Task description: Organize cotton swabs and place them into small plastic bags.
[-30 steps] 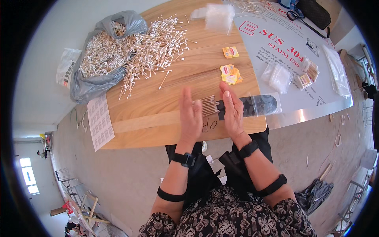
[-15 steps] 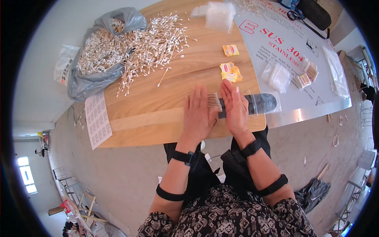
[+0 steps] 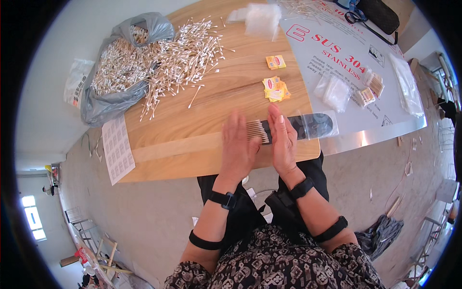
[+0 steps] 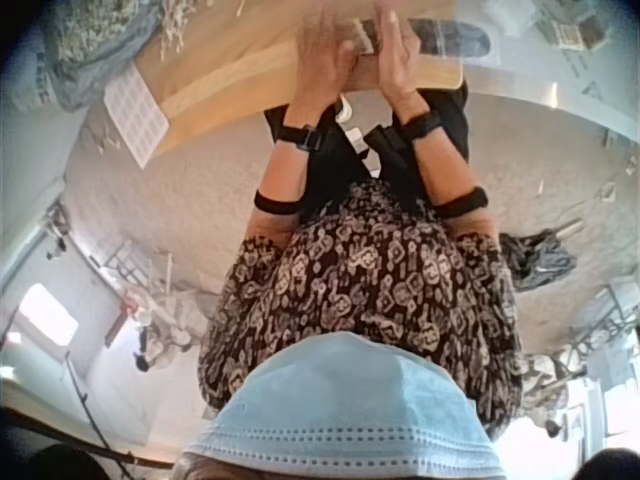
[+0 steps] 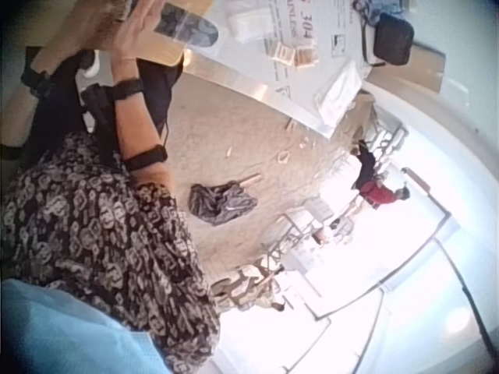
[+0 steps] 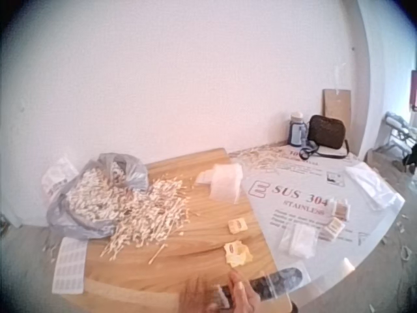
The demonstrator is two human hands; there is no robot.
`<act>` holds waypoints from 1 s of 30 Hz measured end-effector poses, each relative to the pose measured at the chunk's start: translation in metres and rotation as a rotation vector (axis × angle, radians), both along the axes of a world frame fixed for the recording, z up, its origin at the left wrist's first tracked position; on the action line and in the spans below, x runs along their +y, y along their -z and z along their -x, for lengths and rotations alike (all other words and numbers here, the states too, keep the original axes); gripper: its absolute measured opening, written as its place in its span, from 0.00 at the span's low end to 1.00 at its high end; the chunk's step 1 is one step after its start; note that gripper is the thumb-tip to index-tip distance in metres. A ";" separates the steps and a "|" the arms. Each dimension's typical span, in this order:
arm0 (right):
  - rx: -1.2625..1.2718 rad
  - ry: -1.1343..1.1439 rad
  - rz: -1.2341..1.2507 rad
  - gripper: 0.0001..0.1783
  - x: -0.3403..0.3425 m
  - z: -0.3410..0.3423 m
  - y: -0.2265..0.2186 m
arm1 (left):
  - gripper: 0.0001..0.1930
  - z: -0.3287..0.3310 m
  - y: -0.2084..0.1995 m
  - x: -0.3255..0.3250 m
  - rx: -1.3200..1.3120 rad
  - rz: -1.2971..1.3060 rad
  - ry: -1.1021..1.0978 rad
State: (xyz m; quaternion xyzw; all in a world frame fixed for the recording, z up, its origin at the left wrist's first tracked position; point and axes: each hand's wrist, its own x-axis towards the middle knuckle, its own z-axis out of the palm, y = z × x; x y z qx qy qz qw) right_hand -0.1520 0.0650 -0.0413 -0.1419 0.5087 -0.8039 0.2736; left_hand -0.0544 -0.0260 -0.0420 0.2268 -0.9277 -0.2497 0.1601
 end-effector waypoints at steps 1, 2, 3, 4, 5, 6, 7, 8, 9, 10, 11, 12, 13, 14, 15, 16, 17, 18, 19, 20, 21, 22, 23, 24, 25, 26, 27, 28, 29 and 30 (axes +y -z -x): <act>-0.002 0.000 0.001 0.31 -0.002 -0.001 0.000 | 0.36 -0.002 0.005 -0.001 0.248 -0.207 -0.073; -0.014 0.021 0.021 0.30 -0.004 0.000 0.000 | 0.36 -0.002 0.011 -0.003 0.246 -0.206 -0.072; -0.027 0.038 0.039 0.29 -0.007 -0.001 0.001 | 0.35 0.001 0.015 -0.006 0.352 -0.379 -0.095; -0.029 0.034 0.037 0.29 -0.011 -0.002 0.001 | 0.35 0.005 0.019 -0.009 0.459 -0.552 -0.118; -0.040 0.035 0.043 0.29 -0.015 -0.004 0.002 | 0.34 0.009 0.023 -0.013 0.565 -0.724 -0.141; -0.048 0.039 0.052 0.28 -0.017 -0.003 0.003 | 0.34 0.014 0.023 -0.015 0.672 -0.895 -0.160; -0.049 0.038 0.053 0.28 -0.018 -0.003 0.006 | 0.34 0.016 0.022 -0.016 0.779 -1.067 -0.178; 0.024 0.047 0.017 0.28 -0.020 -0.002 0.009 | 0.34 0.016 0.021 -0.016 0.779 -1.064 -0.179; 0.099 0.058 -0.022 0.27 -0.020 0.000 0.010 | 0.33 0.019 0.016 -0.014 0.780 -1.079 -0.173; 0.101 0.060 -0.023 0.27 -0.018 0.002 0.012 | 0.33 0.021 0.010 -0.013 0.781 -1.094 -0.168; 0.068 0.048 0.002 0.26 -0.016 0.003 0.013 | 0.33 0.021 0.004 -0.012 0.782 -1.095 -0.166; 0.034 0.038 0.025 0.24 -0.014 0.003 0.013 | 0.32 0.019 -0.001 -0.011 0.709 -1.037 -0.184; 0.035 0.040 0.022 0.24 -0.008 0.006 0.012 | 0.31 0.016 -0.005 -0.010 0.635 -0.979 -0.201; 0.290 0.007 -0.103 0.22 0.001 0.011 0.011 | 0.31 0.013 -0.007 -0.011 0.635 -0.983 -0.199; 0.544 -0.029 -0.228 0.21 0.009 0.015 0.005 | 0.31 0.008 -0.009 -0.013 0.407 -0.571 -0.097; 0.541 -0.039 -0.227 0.21 0.015 0.017 -0.001 | 0.32 0.000 -0.010 -0.014 0.171 -0.158 -0.008; 0.864 -0.106 -0.385 0.22 0.021 0.019 -0.009 | 0.32 -0.008 -0.010 -0.009 0.168 -0.158 -0.018; 1.190 -0.163 -0.550 0.23 0.026 0.022 -0.013 | 0.33 -0.012 -0.011 0.000 -0.027 0.004 0.013; 1.190 -0.163 -0.553 0.23 0.028 0.023 -0.010 | 0.34 -0.014 -0.012 0.005 -0.221 0.166 0.043; 1.304 -0.209 -0.571 0.25 0.029 0.024 -0.004 | 0.34 -0.015 -0.012 0.007 -0.219 0.163 0.045; 1.417 -0.257 -0.589 0.26 0.030 0.025 -0.002 | 0.36 -0.016 -0.012 0.009 -0.224 0.165 0.038; 1.418 -0.259 -0.594 0.26 0.030 0.026 0.001 | 0.37 -0.017 -0.012 0.011 -0.229 0.166 0.030; 1.422 -0.255 -0.603 0.26 0.031 0.026 0.003 | 0.37 -0.017 -0.011 0.012 -0.227 0.162 0.031; 1.427 -0.248 -0.607 0.26 0.029 0.026 0.004 | 0.37 -0.016 -0.010 0.010 -0.237 0.182 0.038; 1.429 -0.248 -0.607 0.26 0.028 0.025 0.005 | 0.38 -0.016 -0.010 0.009 -0.247 0.203 0.045; 1.437 -0.221 -0.615 0.26 0.028 0.022 0.006 | 0.38 -0.015 -0.010 0.009 -0.245 0.203 0.044; 1.443 -0.196 -0.622 0.26 0.029 0.018 0.005 | 0.38 -0.016 -0.009 0.009 -0.259 0.194 0.044; 1.445 -0.198 -0.622 0.26 0.029 0.015 0.003 | 0.38 -0.016 -0.009 0.009 -0.274 0.185 0.043; 1.422 -0.184 -0.634 0.26 0.030 0.011 0.001 | 0.38 -0.017 -0.008 0.009 -0.273 0.184 0.042; 1.399 -0.170 -0.646 0.25 0.031 0.009 -0.001 | 0.38 -0.017 -0.008 0.009 -0.264 0.194 0.041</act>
